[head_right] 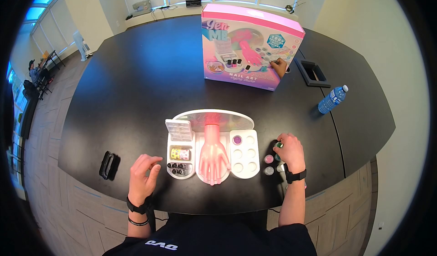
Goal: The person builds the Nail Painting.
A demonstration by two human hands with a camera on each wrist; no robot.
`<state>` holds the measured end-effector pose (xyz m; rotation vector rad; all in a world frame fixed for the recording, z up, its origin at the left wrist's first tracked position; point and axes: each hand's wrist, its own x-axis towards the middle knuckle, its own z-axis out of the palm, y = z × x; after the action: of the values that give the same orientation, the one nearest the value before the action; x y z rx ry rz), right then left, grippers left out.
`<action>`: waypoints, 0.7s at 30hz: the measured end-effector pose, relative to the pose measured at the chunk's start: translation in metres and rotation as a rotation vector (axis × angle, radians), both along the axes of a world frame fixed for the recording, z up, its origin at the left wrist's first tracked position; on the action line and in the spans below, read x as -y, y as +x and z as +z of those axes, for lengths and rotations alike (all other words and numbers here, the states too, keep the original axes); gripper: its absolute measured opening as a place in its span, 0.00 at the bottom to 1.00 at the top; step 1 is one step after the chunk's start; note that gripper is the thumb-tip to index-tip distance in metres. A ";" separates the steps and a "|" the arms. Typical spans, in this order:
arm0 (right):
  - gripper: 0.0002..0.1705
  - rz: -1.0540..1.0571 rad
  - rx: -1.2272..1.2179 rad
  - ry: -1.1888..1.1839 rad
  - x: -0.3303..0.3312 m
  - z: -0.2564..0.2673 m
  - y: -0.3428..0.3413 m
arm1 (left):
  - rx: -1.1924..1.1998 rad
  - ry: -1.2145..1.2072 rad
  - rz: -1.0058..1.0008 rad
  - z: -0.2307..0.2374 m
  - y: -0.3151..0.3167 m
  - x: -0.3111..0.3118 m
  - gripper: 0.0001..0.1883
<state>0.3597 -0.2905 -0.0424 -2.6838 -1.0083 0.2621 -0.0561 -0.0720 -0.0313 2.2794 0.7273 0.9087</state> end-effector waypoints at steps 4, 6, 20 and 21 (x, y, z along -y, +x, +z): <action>0.19 -0.015 -0.009 0.024 -0.002 0.002 -0.004 | 0.000 0.005 -0.002 0.000 0.001 0.000 0.11; 0.18 0.001 0.009 0.053 -0.002 0.002 -0.006 | 0.001 0.006 -0.003 0.000 0.001 0.000 0.11; 0.16 0.225 -0.022 0.362 -0.024 0.042 -0.049 | -0.003 0.009 -0.004 0.001 0.003 0.002 0.11; 0.16 0.270 -0.036 0.377 -0.026 0.042 -0.050 | -0.005 0.006 -0.003 0.001 0.003 0.002 0.11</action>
<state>0.3102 -0.2643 -0.0002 -2.2011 -1.2674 0.1524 -0.0530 -0.0741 -0.0304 2.2882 0.7243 0.9053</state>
